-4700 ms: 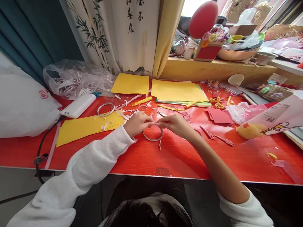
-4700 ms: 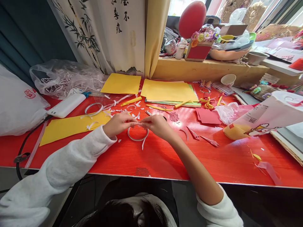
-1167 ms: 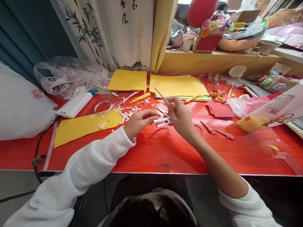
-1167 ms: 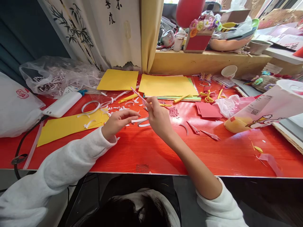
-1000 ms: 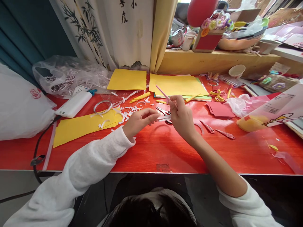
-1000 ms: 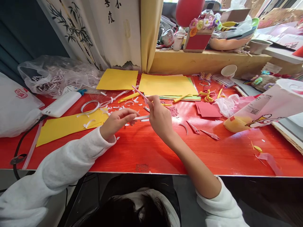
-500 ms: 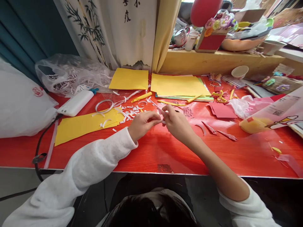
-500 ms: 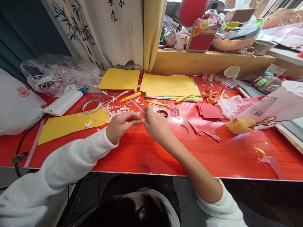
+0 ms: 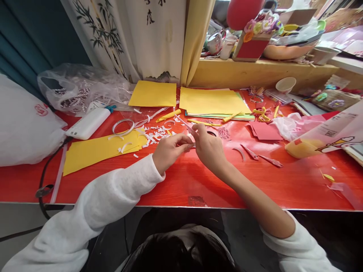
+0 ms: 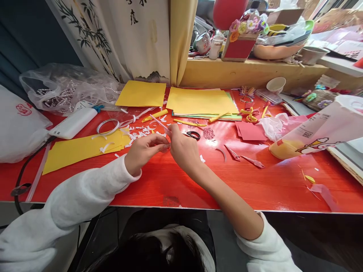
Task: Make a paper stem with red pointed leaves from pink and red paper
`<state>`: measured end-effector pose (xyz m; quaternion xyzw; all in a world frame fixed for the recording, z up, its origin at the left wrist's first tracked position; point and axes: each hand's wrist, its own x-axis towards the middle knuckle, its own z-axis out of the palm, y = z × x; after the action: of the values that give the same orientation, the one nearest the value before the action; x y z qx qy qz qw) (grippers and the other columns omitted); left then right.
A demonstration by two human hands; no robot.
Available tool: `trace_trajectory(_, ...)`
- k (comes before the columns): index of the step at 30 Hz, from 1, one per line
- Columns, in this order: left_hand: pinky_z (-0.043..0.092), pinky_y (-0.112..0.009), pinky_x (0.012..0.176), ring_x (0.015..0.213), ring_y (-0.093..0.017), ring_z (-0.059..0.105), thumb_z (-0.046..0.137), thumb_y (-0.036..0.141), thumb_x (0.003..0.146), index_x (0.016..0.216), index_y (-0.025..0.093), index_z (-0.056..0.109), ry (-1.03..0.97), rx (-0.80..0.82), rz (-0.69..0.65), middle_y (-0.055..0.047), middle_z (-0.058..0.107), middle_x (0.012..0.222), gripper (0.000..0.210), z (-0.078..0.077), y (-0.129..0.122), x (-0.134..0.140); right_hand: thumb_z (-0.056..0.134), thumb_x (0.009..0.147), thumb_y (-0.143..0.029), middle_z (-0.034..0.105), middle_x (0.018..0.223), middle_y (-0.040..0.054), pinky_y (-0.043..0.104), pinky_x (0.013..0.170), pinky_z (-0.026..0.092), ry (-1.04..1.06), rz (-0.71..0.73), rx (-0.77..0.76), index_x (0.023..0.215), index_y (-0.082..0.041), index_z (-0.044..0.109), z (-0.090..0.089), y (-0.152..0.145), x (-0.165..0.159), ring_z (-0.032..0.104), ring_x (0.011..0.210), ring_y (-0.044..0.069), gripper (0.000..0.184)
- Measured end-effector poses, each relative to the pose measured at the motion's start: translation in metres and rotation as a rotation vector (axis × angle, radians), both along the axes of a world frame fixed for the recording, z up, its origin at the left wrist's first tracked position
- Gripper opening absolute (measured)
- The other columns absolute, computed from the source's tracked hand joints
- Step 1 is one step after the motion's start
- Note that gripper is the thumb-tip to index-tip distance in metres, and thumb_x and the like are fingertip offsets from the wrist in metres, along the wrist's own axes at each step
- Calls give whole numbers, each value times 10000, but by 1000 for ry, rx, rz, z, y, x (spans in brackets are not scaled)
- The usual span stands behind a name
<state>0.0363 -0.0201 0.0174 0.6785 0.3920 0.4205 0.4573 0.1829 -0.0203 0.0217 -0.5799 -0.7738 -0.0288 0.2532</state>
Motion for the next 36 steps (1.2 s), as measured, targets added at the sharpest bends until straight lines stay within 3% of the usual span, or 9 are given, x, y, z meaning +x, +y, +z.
trace_trajectory(4,483,-238,666,673,-109,590,581,199,797,774,170,587,109,85,56,6,626,716,38,5,-6,2,266,917,-238,582,568,36,246,462,173,5,3,81,1017,-137,484,-4,-2,-2,508,483,163,261)
trace_trajectory(9,439,-215,578,550,-68,512,512,215,863,767,178,504,231,254,178,27,568,690,103,10,-17,7,255,939,-283,590,606,44,248,462,195,78,-28,73,1018,-148,483,0,-7,-5,490,464,157,276)
trace_trajectory(14,471,-175,453,561,-65,528,525,225,847,860,173,518,102,126,96,-12,575,813,55,10,-20,8,285,933,-286,590,619,36,238,453,212,128,-32,134,1028,-175,482,-1,-11,-6,490,464,140,245)
trace_trajectory(18,491,-170,404,593,-85,537,555,226,813,834,167,533,33,26,67,-4,538,752,66,12,-21,7,302,936,-298,590,604,27,243,451,196,114,-30,203,1047,-189,492,-7,-11,-5,491,465,127,246)
trace_trajectory(21,488,-183,413,597,-85,516,523,199,829,809,164,528,68,37,80,-12,511,775,40,11,-20,7,311,938,-299,612,619,38,246,458,200,90,-11,243,1061,-183,502,-9,-11,-5,534,515,125,254)
trace_trajectory(27,507,-230,682,780,-100,510,475,39,803,773,167,496,235,517,247,-38,455,911,133,-2,-17,10,284,938,-287,579,589,31,247,459,201,182,-22,82,1045,-164,482,-3,-12,-12,499,473,137,256)
trace_trajectory(30,468,-201,625,795,-104,527,426,9,798,794,172,476,346,734,339,-42,479,914,171,-6,-17,10,296,934,-303,532,569,5,241,471,228,306,-21,-46,1011,-182,455,3,-14,-14,459,457,134,214)
trace_trajectory(36,409,-225,561,700,-109,600,463,59,827,855,179,543,600,1314,479,-35,622,864,147,-5,-11,6,346,919,-302,507,639,-19,242,523,327,633,124,-240,891,-218,404,11,-16,-17,459,541,118,106)
